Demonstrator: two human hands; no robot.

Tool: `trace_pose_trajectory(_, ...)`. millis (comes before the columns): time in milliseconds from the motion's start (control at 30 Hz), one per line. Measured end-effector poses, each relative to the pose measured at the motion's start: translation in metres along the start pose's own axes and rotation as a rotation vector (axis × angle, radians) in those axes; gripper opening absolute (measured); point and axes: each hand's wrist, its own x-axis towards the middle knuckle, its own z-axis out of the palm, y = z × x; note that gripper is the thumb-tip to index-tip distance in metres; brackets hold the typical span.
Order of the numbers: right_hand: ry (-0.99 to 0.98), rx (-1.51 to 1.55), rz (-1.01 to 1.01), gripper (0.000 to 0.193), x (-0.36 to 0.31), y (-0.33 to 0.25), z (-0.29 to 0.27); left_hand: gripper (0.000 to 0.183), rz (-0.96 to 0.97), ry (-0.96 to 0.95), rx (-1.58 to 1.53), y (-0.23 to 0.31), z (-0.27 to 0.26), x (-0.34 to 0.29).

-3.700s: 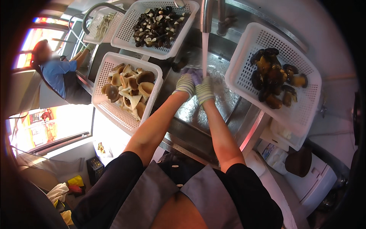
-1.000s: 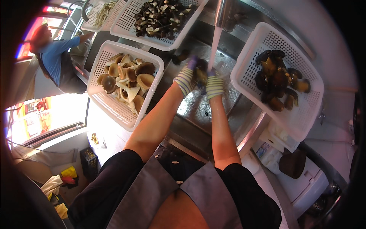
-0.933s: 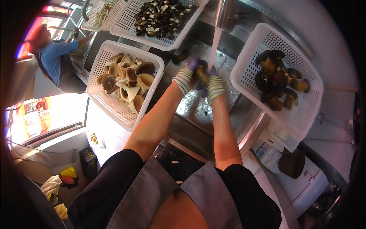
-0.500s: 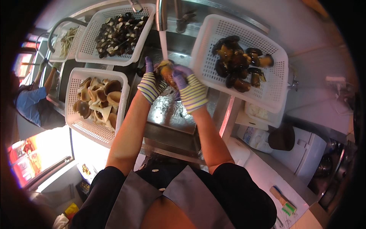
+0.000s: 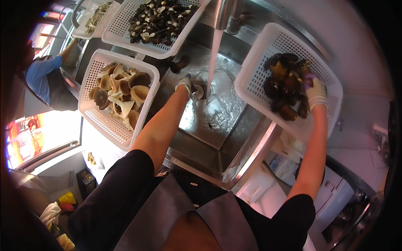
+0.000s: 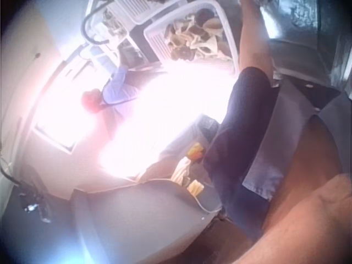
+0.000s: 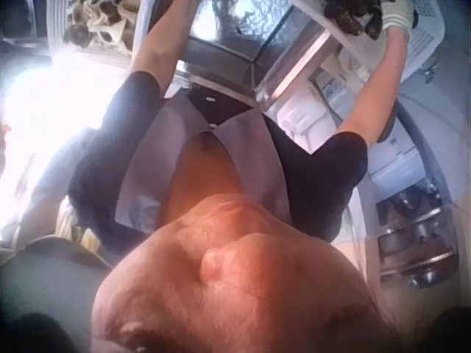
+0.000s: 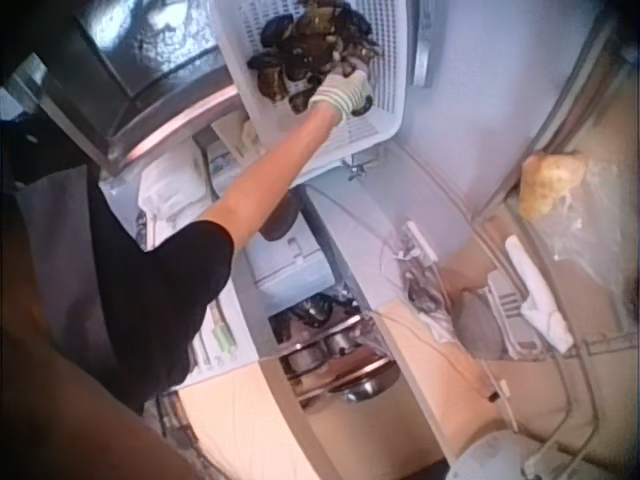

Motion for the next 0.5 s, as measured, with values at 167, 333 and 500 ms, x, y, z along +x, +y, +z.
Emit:
trace_pose_trajectory(167,0.090,-0.046,-0.187,0.037,-0.017,-0.008,-0.004,0.043,-0.685,0.483,-0.721,-0.006,-0.008,0.012)
trace_pose_trajectory(333,0.144,-0.053,-0.144,0.035,-0.070,-0.052,-0.044,0.041,-0.887,0.847,-0.295,-0.019,-0.070,0.036)
trace_pose_trajectory(500,0.387,0.388,-0.005,0.028,-0.145,-0.100,-0.057,0.037,-0.697,0.285,-0.794,-0.011,-0.068,0.017)
